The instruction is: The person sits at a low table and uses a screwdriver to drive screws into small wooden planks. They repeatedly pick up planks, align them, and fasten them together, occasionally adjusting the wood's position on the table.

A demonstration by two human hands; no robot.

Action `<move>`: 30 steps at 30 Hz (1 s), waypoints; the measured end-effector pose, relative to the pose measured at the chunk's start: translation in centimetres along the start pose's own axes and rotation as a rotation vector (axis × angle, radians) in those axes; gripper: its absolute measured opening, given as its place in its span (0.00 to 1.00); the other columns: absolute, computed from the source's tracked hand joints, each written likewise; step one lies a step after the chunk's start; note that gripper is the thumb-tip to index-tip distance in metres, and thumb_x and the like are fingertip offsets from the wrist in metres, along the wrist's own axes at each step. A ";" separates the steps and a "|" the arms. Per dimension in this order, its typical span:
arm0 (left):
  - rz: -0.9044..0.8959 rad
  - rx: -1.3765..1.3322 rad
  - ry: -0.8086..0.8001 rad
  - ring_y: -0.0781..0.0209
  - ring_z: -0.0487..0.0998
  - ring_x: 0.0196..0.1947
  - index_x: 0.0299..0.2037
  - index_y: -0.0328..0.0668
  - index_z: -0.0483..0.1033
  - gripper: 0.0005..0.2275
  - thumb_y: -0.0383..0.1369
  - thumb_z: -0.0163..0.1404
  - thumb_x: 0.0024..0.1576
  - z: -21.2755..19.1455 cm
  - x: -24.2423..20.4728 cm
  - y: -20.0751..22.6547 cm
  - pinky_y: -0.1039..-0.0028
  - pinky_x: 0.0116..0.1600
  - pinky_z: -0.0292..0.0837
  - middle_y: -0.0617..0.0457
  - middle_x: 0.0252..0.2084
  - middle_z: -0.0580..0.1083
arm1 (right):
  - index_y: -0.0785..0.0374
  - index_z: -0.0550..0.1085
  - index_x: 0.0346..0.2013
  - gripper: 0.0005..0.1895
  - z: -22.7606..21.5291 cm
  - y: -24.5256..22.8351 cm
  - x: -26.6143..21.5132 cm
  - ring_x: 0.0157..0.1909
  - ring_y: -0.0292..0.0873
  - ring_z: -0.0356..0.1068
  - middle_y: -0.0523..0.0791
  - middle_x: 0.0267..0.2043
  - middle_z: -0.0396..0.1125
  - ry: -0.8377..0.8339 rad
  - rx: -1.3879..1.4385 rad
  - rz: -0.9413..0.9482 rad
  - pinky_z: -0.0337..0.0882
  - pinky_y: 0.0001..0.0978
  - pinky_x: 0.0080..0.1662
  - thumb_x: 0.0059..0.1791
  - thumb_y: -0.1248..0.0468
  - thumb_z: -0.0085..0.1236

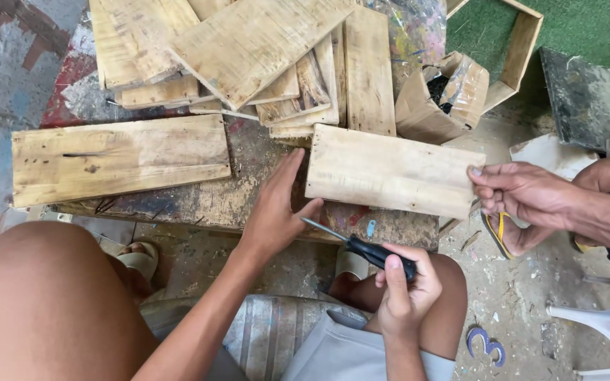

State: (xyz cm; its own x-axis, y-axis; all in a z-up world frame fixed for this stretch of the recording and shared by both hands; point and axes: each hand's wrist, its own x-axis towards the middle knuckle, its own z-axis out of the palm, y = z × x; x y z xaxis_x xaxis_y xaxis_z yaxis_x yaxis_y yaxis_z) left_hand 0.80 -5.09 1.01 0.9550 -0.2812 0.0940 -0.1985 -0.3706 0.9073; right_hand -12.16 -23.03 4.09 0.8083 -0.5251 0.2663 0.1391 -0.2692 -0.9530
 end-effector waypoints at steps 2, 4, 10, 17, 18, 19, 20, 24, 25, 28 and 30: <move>0.038 -0.091 -0.011 0.44 0.61 0.69 0.74 0.39 0.52 0.35 0.32 0.55 0.56 -0.2 -0.1 0.3 0.49 0.72 0.51 0.42 0.70 0.64 | 0.70 0.76 0.40 0.15 -0.1 0.1 0.0 0.20 0.34 0.63 0.46 0.27 0.66 -0.003 0.001 0.006 0.62 0.20 0.24 0.51 0.58 0.55; 0.082 -0.182 -0.020 0.45 0.72 0.61 0.74 0.41 0.54 0.33 0.29 0.50 0.56 -0.3 0.0 0.8 0.50 0.69 0.57 0.45 0.63 0.74 | 0.70 0.76 0.40 0.15 -0.2 0.1 0.1 0.19 0.33 0.62 0.45 0.26 0.66 -0.003 0.004 0.008 0.62 0.19 0.23 0.52 0.58 0.55; -0.228 -0.711 -0.072 0.65 0.76 0.35 0.75 0.41 0.51 0.36 0.15 0.48 0.55 0.2 -0.1 1.2 0.78 0.38 0.79 0.46 0.57 0.74 | 0.72 0.75 0.40 0.15 -0.2 0.1 0.2 0.19 0.35 0.62 0.49 0.31 0.67 0.030 0.038 -0.031 0.62 0.20 0.22 0.51 0.59 0.54; -0.357 -0.969 -0.033 0.55 0.81 0.51 0.62 0.34 0.71 0.23 0.26 0.56 0.55 1.5 -0.4 -0.4 0.70 0.56 0.82 0.43 0.57 0.78 | 0.71 0.75 0.39 0.14 -1.0 0.5 0.4 0.18 0.36 0.60 0.51 0.32 0.69 0.120 0.049 -0.044 0.59 0.19 0.21 0.51 0.60 0.55; -0.369 -1.006 0.006 0.57 0.82 0.45 0.61 0.31 0.73 0.20 0.22 0.55 0.57 2.1 -0.4 -0.9 0.72 0.50 0.85 0.43 0.53 0.79 | 0.71 0.75 0.39 0.15 -1.2 0.5 0.4 0.18 0.36 0.60 0.52 0.32 0.69 0.145 0.062 -0.042 0.59 0.18 0.21 0.51 0.59 0.55; -0.371 -1.006 0.007 0.57 0.82 0.45 0.61 0.31 0.73 0.20 0.22 0.55 0.57 1.8 -0.5 -0.4 0.72 0.50 0.85 0.43 0.53 0.79 | 0.71 0.75 0.39 0.15 -1.3 0.5 0.5 0.18 0.36 0.60 0.52 0.32 0.69 0.143 0.062 -0.041 0.59 0.18 0.21 0.51 0.59 0.55; -0.406 -1.009 0.005 0.58 0.82 0.47 0.60 0.33 0.73 0.20 0.22 0.56 0.55 1.5 -0.6 0.0 0.72 0.52 0.83 0.44 0.53 0.80 | 0.70 0.75 0.39 0.14 -1.4 0.4 0.6 0.17 0.35 0.60 0.51 0.30 0.68 0.169 0.075 -0.049 0.58 0.19 0.20 0.51 0.58 0.55; -0.493 -0.994 -0.030 0.56 0.79 0.55 0.65 0.35 0.70 0.27 0.20 0.57 0.51 0.6 -0.8 0.3 0.72 0.56 0.81 0.45 0.58 0.77 | 0.69 0.73 0.39 0.14 -1.8 0.1 0.8 0.18 0.35 0.58 0.45 0.19 0.58 0.174 0.140 -0.046 0.57 0.22 0.23 0.54 0.59 0.52; -0.494 -0.993 -0.028 0.56 0.79 0.55 0.65 0.35 0.70 0.27 0.20 0.57 0.51 0.6 -1.0 0.2 0.72 0.56 0.81 0.45 0.58 0.77 | 0.69 0.73 0.39 0.14 -1.9 0.2 0.7 0.18 0.35 0.58 0.45 0.19 0.58 0.173 0.141 -0.045 0.57 0.22 0.23 0.54 0.59 0.52; -0.469 -0.966 -0.049 0.59 0.77 0.55 0.67 0.35 0.67 0.30 0.15 0.54 0.51 0.7 -1.2 -0.2 0.73 0.59 0.79 0.47 0.58 0.76 | 0.69 0.73 0.39 0.14 -2.2 0.2 0.5 0.18 0.35 0.58 0.46 0.19 0.58 0.178 0.121 -0.053 0.58 0.23 0.24 0.54 0.58 0.51; -0.507 -0.955 -0.029 0.61 0.77 0.55 0.69 0.34 0.64 0.31 0.16 0.52 0.52 1.0 -1.3 -0.7 0.74 0.57 0.78 0.47 0.61 0.76 | 0.69 0.73 0.39 0.14 -2.4 0.1 0.5 0.18 0.35 0.58 0.47 0.23 0.61 0.172 0.098 -0.057 0.58 0.22 0.24 0.54 0.58 0.51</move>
State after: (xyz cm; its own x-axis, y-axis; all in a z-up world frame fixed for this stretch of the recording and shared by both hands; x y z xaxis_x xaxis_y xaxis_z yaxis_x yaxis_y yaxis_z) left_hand -0.52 -5.36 -0.18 0.8697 -0.3146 -0.3804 0.4838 0.3902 0.7833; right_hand -13.11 -25.20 4.45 0.6892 -0.6437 0.3328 0.2432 -0.2271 -0.9430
